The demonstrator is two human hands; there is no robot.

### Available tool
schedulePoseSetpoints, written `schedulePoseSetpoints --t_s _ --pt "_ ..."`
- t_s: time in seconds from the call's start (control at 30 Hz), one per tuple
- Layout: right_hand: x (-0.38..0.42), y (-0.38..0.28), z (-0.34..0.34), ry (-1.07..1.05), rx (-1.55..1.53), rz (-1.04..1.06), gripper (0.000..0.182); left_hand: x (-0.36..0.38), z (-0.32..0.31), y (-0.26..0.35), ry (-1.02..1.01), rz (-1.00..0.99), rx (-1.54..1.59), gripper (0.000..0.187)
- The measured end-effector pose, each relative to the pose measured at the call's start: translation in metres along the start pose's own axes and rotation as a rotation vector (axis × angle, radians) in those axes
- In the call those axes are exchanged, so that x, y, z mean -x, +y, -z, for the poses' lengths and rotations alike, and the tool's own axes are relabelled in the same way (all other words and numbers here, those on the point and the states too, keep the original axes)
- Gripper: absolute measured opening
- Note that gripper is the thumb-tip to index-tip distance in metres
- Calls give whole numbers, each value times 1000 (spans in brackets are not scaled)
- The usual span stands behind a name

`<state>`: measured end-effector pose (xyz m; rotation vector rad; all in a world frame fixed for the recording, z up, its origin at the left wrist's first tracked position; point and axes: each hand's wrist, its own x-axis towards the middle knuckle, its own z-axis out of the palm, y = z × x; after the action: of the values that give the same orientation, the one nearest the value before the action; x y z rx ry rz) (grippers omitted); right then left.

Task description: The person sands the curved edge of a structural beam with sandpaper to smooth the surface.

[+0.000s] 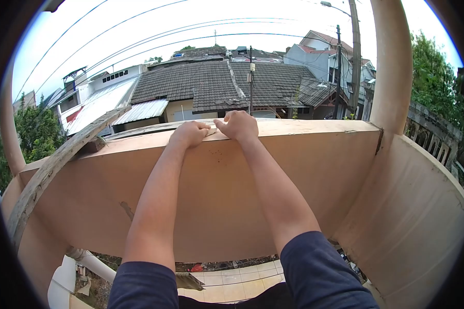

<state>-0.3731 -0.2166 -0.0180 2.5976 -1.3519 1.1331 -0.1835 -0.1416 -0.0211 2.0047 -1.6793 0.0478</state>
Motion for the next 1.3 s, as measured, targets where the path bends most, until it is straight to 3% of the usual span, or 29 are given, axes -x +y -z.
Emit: schedulePoseSetpoints --t_s 0.1,0.13,0.17,0.23,0.27,0.3,0.37,0.43,0.5,0.6,0.67,0.73,0.83,0.9,1.0,1.07,1.17,1.23,1.3 --pt "-1 2 9 -127 -195 -100 61 -1 -1 -6 -2 -113 -46 40" --pt "-3 8 6 -123 -193 -15 72 -3 -5 -9 13 -148 -96 40" --pt "-4 10 -1 -118 -197 -9 72 -7 -7 -12 25 -183 -145 41" --pt "-1 8 -7 20 75 136 83 -16 -2 -13 -62 -170 -161 48" --pt "-2 10 -8 -79 96 149 98 -22 -1 -12 -153 -94 -155 51" --pt "-5 9 -6 -78 98 148 98 -27 -2 -11 -247 -17 -145 56" --pt "-9 6 -4 -123 49 -32 99 -34 -5 -12 -262 6 -152 58" --pt "-1 0 -6 31 87 -37 101 -42 -16 -17 -306 57 -171 65" --pt "2 -3 2 -8 83 -73 107 -63 -27 -32 -358 66 -186 77" --pt "7 -7 -1 105 179 -141 103 -44 -22 -19 -354 35 -258 77" --pt "12 -6 -3 161 197 -150 101 5 8 26 -285 103 -378 56" --pt "8 -7 5 23 142 -131 98 15 21 16 -338 33 -360 55" --pt "5 -3 3 15 90 -79 96 6 38 -14 -449 -79 -500 54" --pt "3 -2 1 -6 59 -74 96 -2 39 -38 -441 -32 -509 55" --pt "0 -4 2 -78 82 -113 96 14 22 2 -302 122 -566 56" --pt "0 -5 4 -86 99 -126 96 19 8 5 -305 -255 -380 57" --pt "3 -4 4 -125 125 -149 96 35 8 3 -234 -244 -325 59" --pt "3 -2 3 -105 114 -131 95 41 22 15 -249 -169 -345 59" --pt "4 -2 1 -90 117 -140 94 33 31 16 -297 211 -452 61"
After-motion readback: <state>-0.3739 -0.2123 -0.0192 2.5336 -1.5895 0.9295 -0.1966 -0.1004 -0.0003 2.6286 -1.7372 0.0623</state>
